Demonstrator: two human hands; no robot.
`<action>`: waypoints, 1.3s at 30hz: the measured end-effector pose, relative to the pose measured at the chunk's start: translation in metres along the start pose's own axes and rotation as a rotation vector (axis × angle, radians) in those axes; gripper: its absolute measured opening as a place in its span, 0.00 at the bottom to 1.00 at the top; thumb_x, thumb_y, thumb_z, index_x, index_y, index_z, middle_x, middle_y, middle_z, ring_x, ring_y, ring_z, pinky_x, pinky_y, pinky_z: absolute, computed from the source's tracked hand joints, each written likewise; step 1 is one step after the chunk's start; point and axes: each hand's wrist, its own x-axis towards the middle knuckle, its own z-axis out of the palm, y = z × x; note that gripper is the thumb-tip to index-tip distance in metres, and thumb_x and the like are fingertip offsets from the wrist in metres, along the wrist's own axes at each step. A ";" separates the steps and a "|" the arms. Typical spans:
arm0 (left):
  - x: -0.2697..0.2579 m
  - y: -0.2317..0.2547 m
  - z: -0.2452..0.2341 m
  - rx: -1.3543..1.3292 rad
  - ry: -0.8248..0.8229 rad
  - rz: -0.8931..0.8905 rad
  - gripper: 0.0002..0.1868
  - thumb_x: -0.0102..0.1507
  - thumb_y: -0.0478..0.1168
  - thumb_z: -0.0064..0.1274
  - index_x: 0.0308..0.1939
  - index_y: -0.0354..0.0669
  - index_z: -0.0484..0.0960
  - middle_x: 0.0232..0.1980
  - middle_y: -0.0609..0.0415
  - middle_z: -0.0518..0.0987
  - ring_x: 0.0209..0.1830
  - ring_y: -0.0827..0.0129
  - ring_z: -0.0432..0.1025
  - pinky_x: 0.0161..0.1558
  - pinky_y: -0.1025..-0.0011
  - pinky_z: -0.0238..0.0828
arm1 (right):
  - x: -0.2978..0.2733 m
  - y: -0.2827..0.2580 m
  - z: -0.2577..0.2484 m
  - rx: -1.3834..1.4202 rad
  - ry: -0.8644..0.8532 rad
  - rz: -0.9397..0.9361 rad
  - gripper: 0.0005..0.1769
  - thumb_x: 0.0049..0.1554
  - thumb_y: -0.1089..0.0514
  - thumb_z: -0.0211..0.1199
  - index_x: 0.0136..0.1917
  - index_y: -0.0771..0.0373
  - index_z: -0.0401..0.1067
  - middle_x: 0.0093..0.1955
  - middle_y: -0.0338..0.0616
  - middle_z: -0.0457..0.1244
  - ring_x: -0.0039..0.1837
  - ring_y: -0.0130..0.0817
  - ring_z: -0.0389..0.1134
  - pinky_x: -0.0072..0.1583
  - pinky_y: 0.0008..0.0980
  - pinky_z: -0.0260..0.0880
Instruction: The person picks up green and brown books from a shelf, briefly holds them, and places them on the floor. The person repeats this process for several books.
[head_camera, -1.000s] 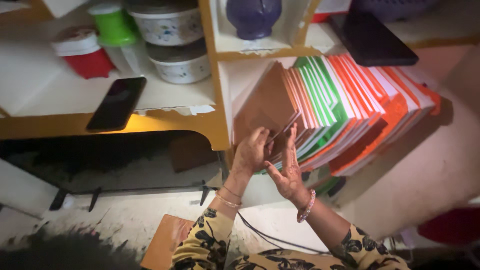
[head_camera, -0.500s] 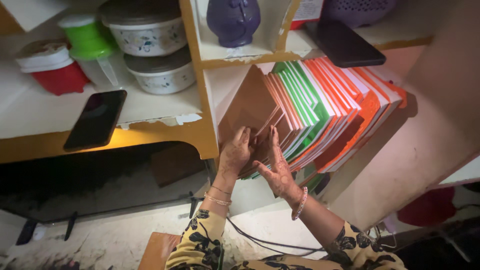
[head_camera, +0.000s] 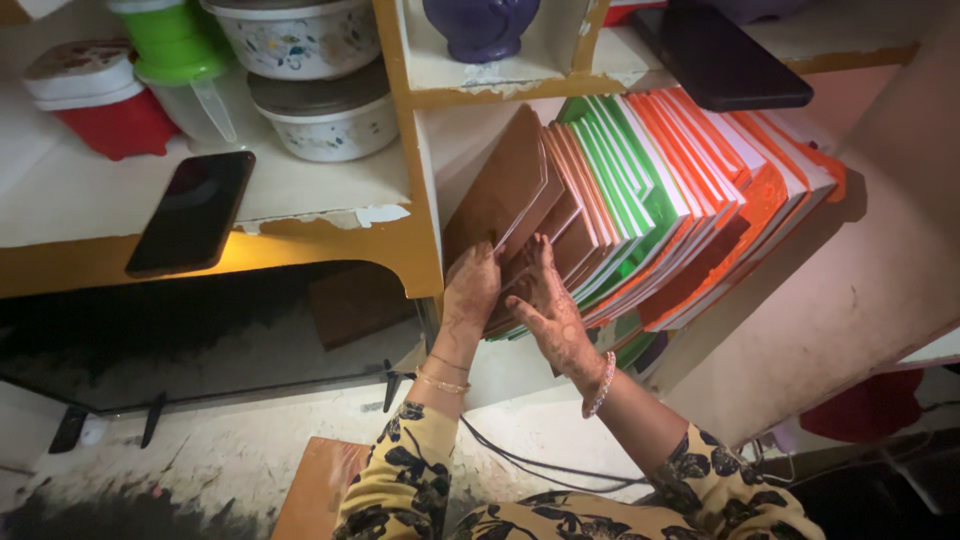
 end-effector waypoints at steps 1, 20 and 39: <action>0.001 0.002 -0.004 0.008 0.033 0.050 0.07 0.66 0.36 0.50 0.44 0.38 0.79 0.41 0.43 0.81 0.40 0.48 0.76 0.42 0.56 0.74 | 0.001 0.001 -0.001 -0.062 0.015 -0.007 0.55 0.60 0.61 0.61 0.85 0.65 0.25 0.89 0.55 0.31 0.88 0.44 0.35 0.81 0.42 0.43; -0.026 0.079 -0.071 -0.463 0.296 -0.034 0.07 0.64 0.36 0.54 0.32 0.36 0.79 0.34 0.49 0.78 0.32 0.61 0.77 0.34 0.66 0.75 | -0.008 0.032 0.026 -0.623 0.326 -0.451 0.51 0.67 0.46 0.53 0.87 0.59 0.23 0.86 0.64 0.12 0.88 0.58 0.15 0.86 0.55 0.25; -0.021 0.160 -0.081 -0.100 0.174 0.285 0.23 0.57 0.49 0.60 0.56 0.51 0.77 0.68 0.37 0.70 0.66 0.35 0.63 0.71 0.33 0.38 | -0.052 -0.065 -0.056 0.457 0.617 -0.079 0.16 0.64 0.64 0.58 0.64 0.68 0.67 0.56 0.46 0.68 0.54 0.36 0.71 0.55 0.35 0.75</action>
